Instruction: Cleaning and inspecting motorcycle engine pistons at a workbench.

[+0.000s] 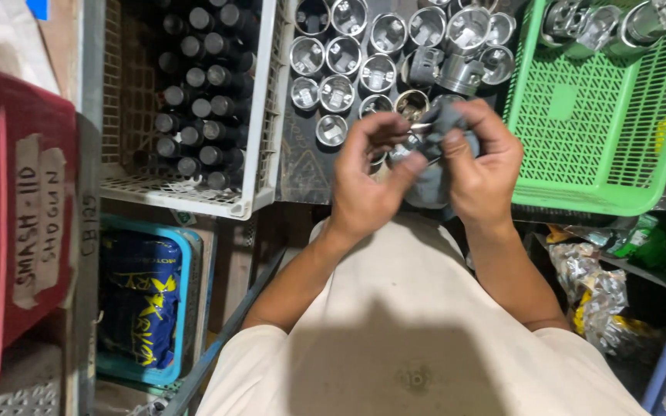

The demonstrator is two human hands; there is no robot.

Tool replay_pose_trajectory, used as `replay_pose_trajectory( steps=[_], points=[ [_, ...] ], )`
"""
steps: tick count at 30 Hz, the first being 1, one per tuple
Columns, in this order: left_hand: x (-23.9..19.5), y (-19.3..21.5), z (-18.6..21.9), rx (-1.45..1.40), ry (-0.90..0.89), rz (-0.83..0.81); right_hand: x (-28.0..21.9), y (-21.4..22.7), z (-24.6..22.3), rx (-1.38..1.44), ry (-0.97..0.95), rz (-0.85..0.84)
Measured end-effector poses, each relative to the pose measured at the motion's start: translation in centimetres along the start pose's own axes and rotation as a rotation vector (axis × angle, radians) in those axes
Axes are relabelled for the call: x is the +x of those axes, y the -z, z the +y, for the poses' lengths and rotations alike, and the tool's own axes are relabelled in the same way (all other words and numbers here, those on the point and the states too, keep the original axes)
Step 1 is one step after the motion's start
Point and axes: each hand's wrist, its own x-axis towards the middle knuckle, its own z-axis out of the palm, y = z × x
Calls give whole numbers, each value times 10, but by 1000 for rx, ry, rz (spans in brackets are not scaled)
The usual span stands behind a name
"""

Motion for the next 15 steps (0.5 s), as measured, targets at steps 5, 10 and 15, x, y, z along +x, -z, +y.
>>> replay_pose_trajectory(
  steps=[5, 10, 15],
  points=[
    [-4, 37, -18, 340, -273, -178, -6, -18, 10, 256, -126, 204],
    [10, 58, -2, 306, -335, -34, -15, -32, 20, 363, -74, 232],
    [13, 56, 7, 23, -236, -71, -35, -48, 20, 334, -56, 194]
  ],
)
